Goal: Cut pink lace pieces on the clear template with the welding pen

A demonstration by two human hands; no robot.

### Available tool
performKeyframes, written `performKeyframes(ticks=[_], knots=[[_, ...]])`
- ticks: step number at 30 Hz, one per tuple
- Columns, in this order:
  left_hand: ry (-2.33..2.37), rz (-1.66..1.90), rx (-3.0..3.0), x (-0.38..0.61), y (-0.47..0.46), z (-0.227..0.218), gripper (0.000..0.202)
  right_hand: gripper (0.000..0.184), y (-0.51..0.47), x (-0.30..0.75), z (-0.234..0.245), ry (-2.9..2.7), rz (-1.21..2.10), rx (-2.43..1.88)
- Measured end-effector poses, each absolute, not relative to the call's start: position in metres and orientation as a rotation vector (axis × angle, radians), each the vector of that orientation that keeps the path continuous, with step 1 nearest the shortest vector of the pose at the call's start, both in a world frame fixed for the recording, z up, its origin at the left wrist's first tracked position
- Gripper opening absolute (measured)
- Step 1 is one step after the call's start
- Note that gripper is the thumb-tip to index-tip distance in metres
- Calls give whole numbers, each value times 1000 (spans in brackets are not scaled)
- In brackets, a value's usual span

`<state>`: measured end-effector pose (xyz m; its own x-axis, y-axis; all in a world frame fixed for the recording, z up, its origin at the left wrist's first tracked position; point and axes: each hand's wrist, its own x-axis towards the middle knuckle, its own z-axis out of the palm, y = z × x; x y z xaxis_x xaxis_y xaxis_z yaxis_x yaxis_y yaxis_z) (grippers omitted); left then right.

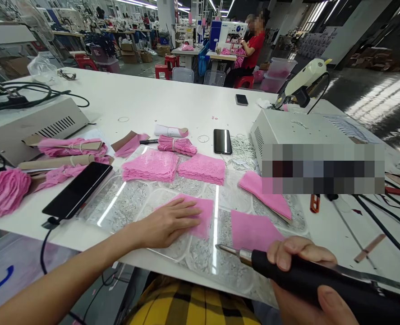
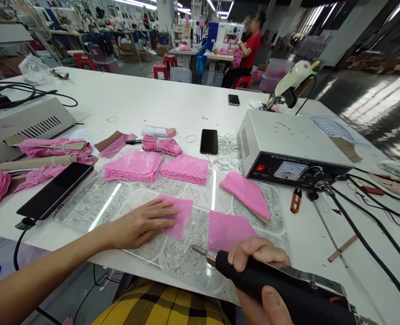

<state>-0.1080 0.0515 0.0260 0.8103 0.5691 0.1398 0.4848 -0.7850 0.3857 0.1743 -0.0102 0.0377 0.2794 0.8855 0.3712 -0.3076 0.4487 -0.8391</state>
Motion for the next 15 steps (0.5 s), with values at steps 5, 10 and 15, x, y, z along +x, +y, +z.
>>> performKeyframes(ticks=[5,10,15], knots=[[829,241,2710,-116,48,21,39,24,-6,158,37,-1031,935,-662],[769,134,2769,-113,48,19,43,23,-3,148,36,-1047,953,-659],[776,120,2761,-111,46,18,46,23,-2,148,33,-1044,974,-667]])
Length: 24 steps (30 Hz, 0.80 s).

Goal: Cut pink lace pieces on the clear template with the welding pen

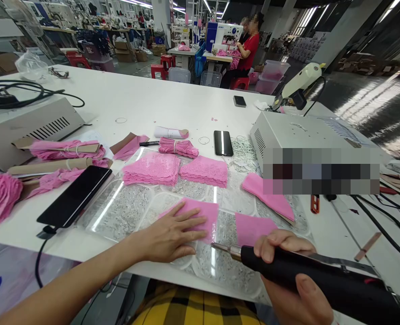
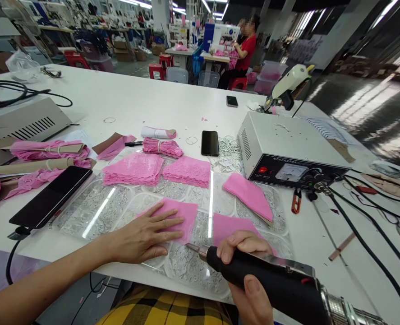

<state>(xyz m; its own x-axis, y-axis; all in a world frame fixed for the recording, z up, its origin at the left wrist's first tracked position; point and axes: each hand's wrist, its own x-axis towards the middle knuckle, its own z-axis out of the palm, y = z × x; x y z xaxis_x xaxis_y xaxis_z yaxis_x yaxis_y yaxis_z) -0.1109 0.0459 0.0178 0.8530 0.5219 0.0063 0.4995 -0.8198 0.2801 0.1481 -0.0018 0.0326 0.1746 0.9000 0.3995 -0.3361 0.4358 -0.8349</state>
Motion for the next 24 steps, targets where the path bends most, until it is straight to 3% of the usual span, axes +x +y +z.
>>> performKeyframes(ticks=[24], knots=[[792,169,2799,-98,40,15,47,24,1,156,32,-1013,953,-676]])
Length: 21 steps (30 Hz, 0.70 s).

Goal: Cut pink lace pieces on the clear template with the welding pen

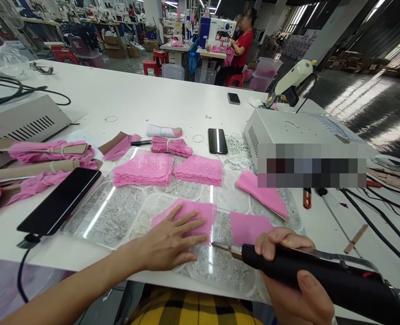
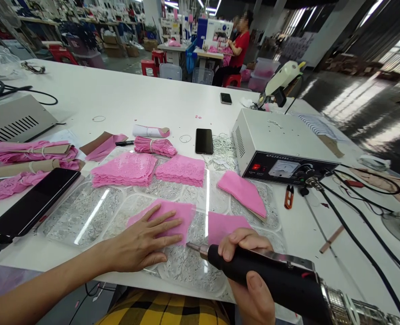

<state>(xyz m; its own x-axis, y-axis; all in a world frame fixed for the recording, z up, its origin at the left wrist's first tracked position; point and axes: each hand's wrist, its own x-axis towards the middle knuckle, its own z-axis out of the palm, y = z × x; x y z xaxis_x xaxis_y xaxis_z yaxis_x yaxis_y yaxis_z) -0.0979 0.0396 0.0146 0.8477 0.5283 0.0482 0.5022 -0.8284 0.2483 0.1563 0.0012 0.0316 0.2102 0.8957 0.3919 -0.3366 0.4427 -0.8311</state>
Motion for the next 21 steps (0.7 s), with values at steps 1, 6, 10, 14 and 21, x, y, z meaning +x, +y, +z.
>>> performKeyframes(ticks=[1,6,10,14,21], knots=[[795,183,2799,-98,39,14,46,24,1,157,32,-1012,954,-673],[811,234,2799,-98,38,13,47,23,2,156,33,-1013,953,-662],[817,239,2809,-97,37,11,48,23,1,154,34,-1005,957,-676],[807,287,2808,-97,36,9,48,23,2,153,35,-1006,945,-693],[801,311,2814,-97,35,7,48,23,3,152,34,-1007,951,-684]])
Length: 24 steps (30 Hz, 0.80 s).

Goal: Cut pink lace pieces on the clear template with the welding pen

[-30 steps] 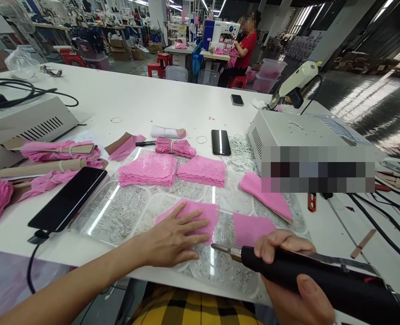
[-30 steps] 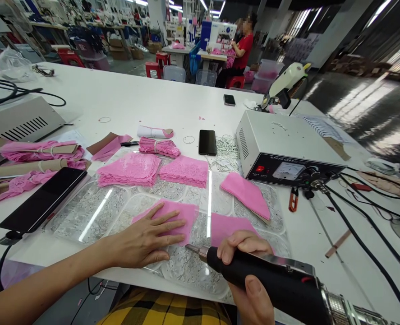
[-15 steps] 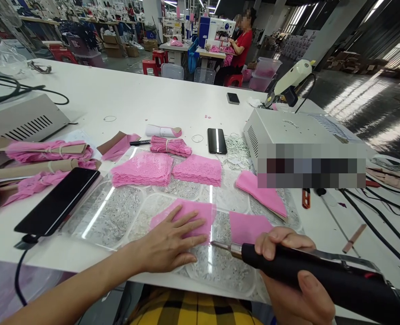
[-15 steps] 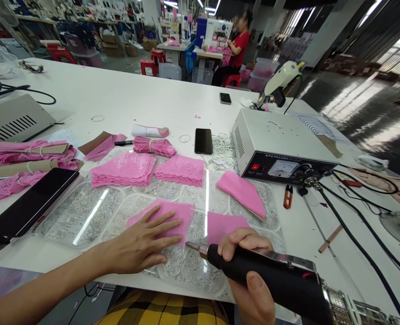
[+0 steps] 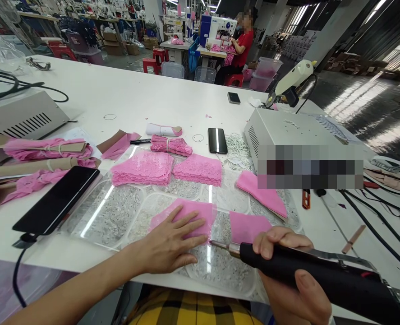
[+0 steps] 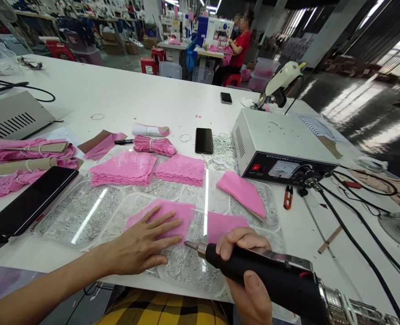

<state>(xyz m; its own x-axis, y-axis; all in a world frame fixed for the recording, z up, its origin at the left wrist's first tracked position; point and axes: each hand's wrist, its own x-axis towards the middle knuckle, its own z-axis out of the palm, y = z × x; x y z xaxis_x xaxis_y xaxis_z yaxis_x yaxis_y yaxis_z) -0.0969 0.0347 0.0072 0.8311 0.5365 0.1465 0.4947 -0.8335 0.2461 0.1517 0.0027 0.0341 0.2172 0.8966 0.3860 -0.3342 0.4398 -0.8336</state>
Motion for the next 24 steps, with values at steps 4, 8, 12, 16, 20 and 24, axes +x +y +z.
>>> performKeyframes(ticks=[4,8,12,16,20,24], knots=[[800,317,2832,-96,34,8,47,22,3,150,34,-1009,948,-675],[805,302,2829,-97,34,9,47,16,5,150,35,-1027,955,-684],[810,280,2838,-96,34,9,48,13,6,151,36,-1060,940,-687],[814,299,2814,-95,34,11,48,14,7,149,37,-1045,923,-706],[877,328,2774,-106,35,19,47,19,11,147,41,-953,874,-730],[1030,377,2723,-136,33,25,47,25,20,149,53,-841,799,-734]])
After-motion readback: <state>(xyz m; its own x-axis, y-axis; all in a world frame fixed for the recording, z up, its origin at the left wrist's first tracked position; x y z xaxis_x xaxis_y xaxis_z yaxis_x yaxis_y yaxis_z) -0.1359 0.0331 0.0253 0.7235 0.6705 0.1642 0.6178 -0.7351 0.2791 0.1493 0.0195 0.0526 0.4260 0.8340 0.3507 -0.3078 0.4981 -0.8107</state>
